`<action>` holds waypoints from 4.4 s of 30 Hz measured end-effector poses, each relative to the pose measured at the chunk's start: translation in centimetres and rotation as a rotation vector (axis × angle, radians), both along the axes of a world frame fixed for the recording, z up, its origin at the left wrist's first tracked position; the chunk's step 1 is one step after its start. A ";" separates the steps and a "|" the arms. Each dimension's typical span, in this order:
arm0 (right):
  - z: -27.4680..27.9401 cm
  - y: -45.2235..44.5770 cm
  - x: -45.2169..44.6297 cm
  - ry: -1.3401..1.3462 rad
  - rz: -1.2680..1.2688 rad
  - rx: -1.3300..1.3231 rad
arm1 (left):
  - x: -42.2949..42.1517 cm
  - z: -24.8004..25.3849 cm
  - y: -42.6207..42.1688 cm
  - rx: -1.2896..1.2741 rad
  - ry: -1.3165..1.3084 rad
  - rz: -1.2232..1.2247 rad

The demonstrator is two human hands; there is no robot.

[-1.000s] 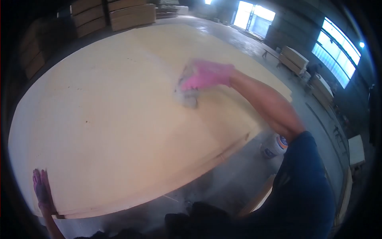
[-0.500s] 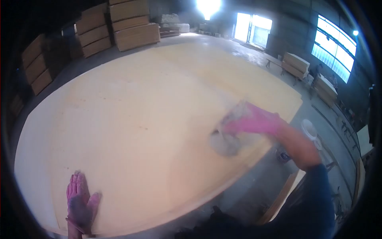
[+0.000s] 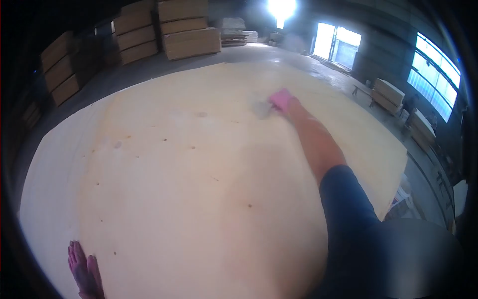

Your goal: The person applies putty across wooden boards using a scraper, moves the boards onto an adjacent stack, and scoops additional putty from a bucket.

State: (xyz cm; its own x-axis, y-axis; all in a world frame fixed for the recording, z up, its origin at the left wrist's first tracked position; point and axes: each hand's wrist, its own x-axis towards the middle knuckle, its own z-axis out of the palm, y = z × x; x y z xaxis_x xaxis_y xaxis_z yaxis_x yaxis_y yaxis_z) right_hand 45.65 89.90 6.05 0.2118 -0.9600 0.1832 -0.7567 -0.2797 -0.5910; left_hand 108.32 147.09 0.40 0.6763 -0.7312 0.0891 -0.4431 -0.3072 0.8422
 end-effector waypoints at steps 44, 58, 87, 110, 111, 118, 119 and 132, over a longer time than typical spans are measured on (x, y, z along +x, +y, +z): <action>-5.4 14.9 64.7 -0.590 0.551 0.361 | 36.8 -1.1 12.9 0.492 -0.752 0.055; 1.1 31.3 64.9 0.438 0.642 0.090 | 40.3 -2.4 10.7 0.500 -0.825 -0.002; 2.6 70.3 61.7 0.198 0.358 0.010 | 62.1 -2.8 21.9 0.304 -0.664 -0.170; -4.8 41.5 80.1 -0.683 0.041 0.016 | 68.1 -1.4 40.8 0.243 -1.081 -0.355; -5.8 40.1 79.4 -0.557 0.008 0.004 | 68.3 -1.2 41.6 0.323 -0.948 -0.363; -1.4 43.1 83.0 0.436 -0.033 -0.214 | 63.9 -1.0 43.9 0.305 -0.870 -0.282; -1.7 43.6 81.3 0.332 0.058 -0.133 | 61.7 -0.5 44.0 0.321 -0.864 -0.269; 0.6 70.5 98.0 -0.614 0.508 0.375 | 66.0 0.9 44.7 0.019 -0.969 -0.826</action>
State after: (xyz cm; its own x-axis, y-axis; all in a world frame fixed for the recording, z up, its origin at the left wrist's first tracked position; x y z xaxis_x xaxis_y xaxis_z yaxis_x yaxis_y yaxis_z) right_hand 143.65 160.36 6.64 0.5971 -0.7964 0.0961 -0.1122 -0.2016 -0.9730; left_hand 174.28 191.79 1.30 -0.3152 -0.9084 0.2747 -0.9363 0.3448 0.0660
